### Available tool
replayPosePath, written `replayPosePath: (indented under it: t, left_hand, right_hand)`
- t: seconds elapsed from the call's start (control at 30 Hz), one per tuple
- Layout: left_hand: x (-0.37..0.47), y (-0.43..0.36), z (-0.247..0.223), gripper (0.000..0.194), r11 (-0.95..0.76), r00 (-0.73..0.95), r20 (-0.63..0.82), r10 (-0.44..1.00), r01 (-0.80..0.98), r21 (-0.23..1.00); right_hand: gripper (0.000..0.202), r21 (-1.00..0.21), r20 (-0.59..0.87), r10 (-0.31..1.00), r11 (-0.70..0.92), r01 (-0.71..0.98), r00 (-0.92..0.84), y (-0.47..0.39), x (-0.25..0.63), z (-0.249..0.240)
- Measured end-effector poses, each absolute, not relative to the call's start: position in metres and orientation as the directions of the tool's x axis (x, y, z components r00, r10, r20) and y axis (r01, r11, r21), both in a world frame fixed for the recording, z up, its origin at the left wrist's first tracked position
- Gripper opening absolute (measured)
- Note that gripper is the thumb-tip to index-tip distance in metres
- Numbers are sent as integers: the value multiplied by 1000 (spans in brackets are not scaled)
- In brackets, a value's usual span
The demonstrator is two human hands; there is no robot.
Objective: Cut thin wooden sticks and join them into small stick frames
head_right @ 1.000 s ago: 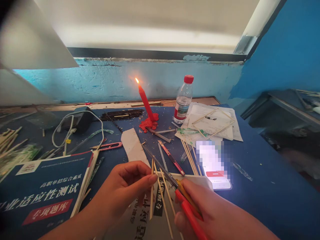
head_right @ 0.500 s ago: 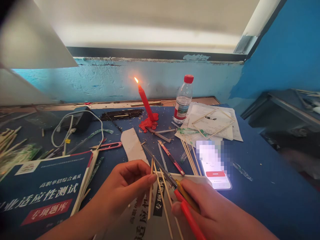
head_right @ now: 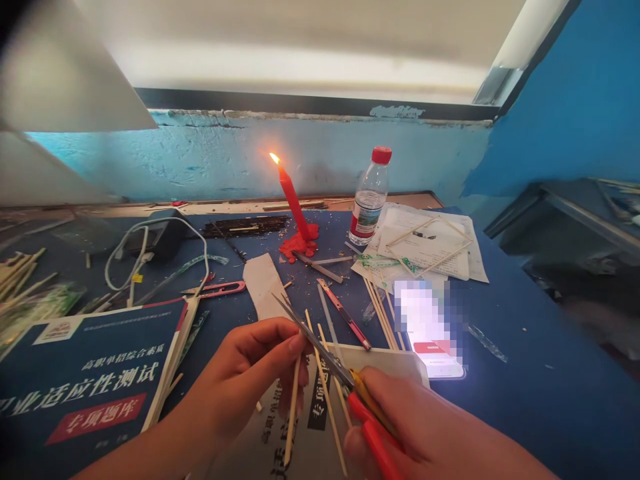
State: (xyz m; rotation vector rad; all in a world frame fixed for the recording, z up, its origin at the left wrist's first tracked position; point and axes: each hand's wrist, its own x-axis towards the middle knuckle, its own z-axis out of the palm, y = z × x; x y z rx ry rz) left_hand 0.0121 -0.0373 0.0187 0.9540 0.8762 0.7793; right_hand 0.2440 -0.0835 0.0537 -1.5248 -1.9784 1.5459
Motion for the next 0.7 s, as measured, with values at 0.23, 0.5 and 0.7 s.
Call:
replayPosePath:
  t: [0.23, 0.5, 0.7]
  left_hand:
    - [13, -39, 18, 34, 387, 423, -297, 856, -145, 911]
    - [13, -39, 17, 38, 391, 413, -308, 857, -131, 911]
    - [14, -39, 18, 36, 384, 397, -304, 866, -137, 913]
  right_hand:
    - [28, -789, -401, 820, -82, 609, -409, -88, 253, 49]
    - [21, -795, -396, 814, -71, 603, -426, -81, 245, 51]
    - [19, -792, -312, 862, -3, 610, -400, -83, 242, 50]
